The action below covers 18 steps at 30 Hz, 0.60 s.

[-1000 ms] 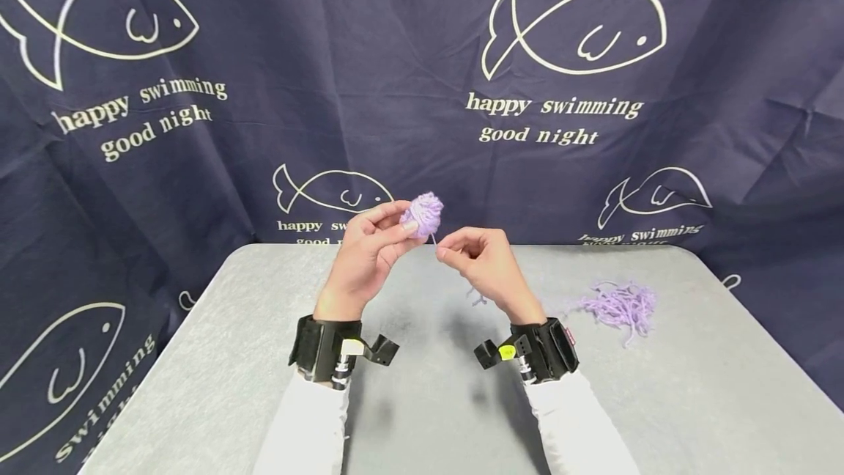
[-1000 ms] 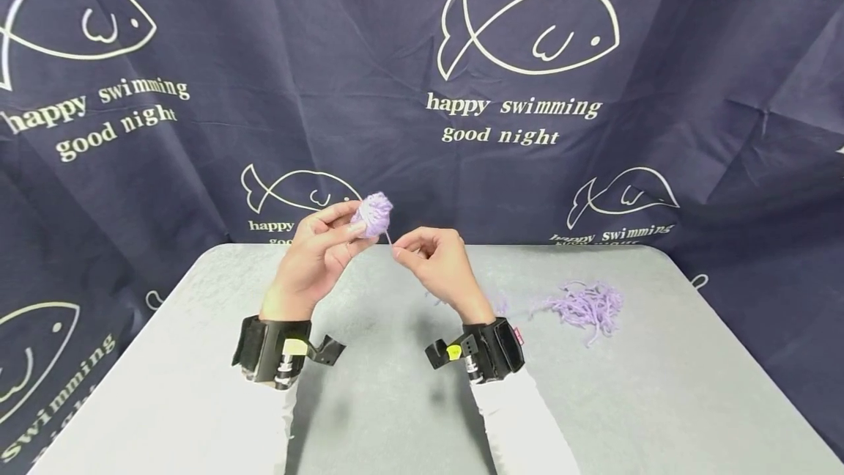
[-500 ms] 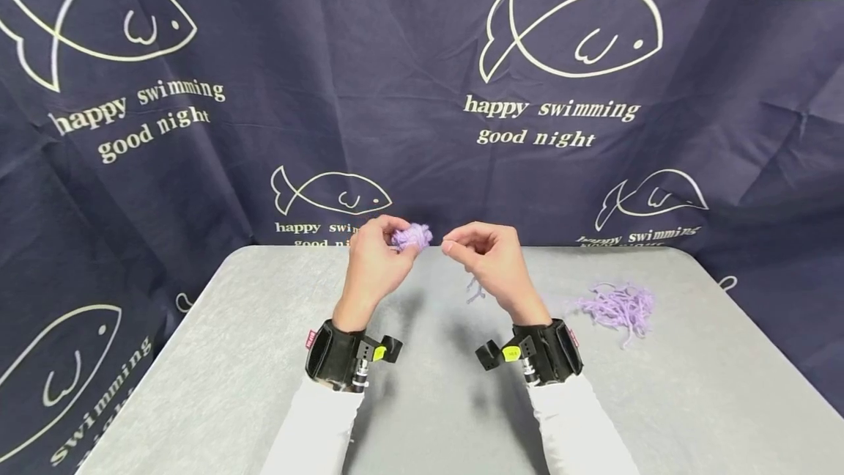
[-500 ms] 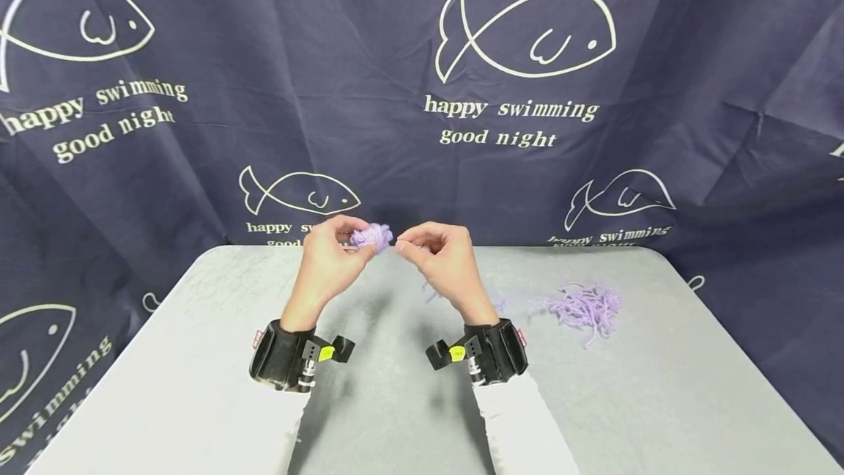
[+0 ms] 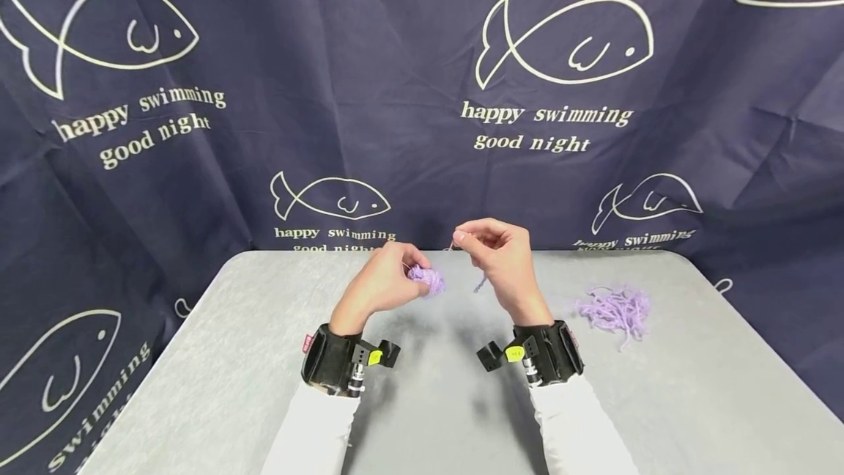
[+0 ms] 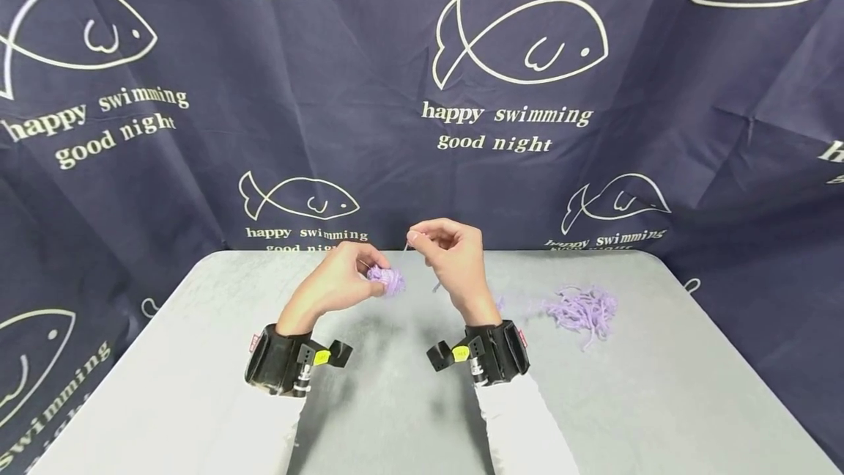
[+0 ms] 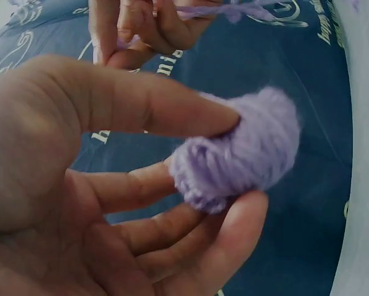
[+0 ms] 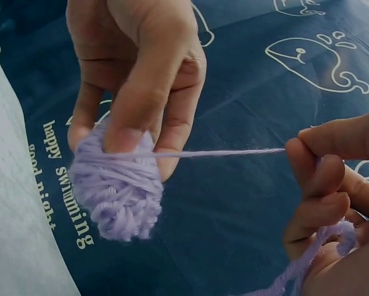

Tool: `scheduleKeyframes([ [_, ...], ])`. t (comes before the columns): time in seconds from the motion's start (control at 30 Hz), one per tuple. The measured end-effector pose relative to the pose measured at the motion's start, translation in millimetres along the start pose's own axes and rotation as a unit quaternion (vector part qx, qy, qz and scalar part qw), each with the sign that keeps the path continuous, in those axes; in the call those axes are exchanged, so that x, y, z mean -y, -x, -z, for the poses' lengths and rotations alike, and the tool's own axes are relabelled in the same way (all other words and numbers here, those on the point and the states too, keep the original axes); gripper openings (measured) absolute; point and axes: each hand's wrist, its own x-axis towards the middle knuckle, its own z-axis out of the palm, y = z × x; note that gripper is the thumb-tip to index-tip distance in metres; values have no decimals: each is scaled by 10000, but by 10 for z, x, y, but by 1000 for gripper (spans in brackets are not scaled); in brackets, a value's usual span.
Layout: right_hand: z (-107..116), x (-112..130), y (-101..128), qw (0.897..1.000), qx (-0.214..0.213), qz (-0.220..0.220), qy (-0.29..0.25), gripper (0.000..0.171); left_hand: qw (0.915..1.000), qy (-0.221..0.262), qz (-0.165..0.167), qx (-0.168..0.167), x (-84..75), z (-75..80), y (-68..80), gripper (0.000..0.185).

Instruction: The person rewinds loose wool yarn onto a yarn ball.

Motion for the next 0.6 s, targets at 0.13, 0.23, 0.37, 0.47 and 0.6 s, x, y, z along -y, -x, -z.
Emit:
scheduleKeyframes([
  [0.13,2,-20,-2,9998,-164,-7,-88,16,9945,845,-377,495,18,23,19,24],
  [0.23,6,-29,-8,9996,-240,-33,-131,16,9802,1592,-790,875,23,53,30,26],
  [0.37,19,-38,-11,9992,-339,-52,-194,16,9555,2386,-1146,1304,31,99,43,26],
  [0.47,23,-54,-13,9993,-287,-168,-194,17,9330,3072,-1180,1459,33,126,50,27],
  [0.6,18,-96,-19,9988,32,-479,-16,16,8909,4211,-1116,1289,20,139,44,23],
])
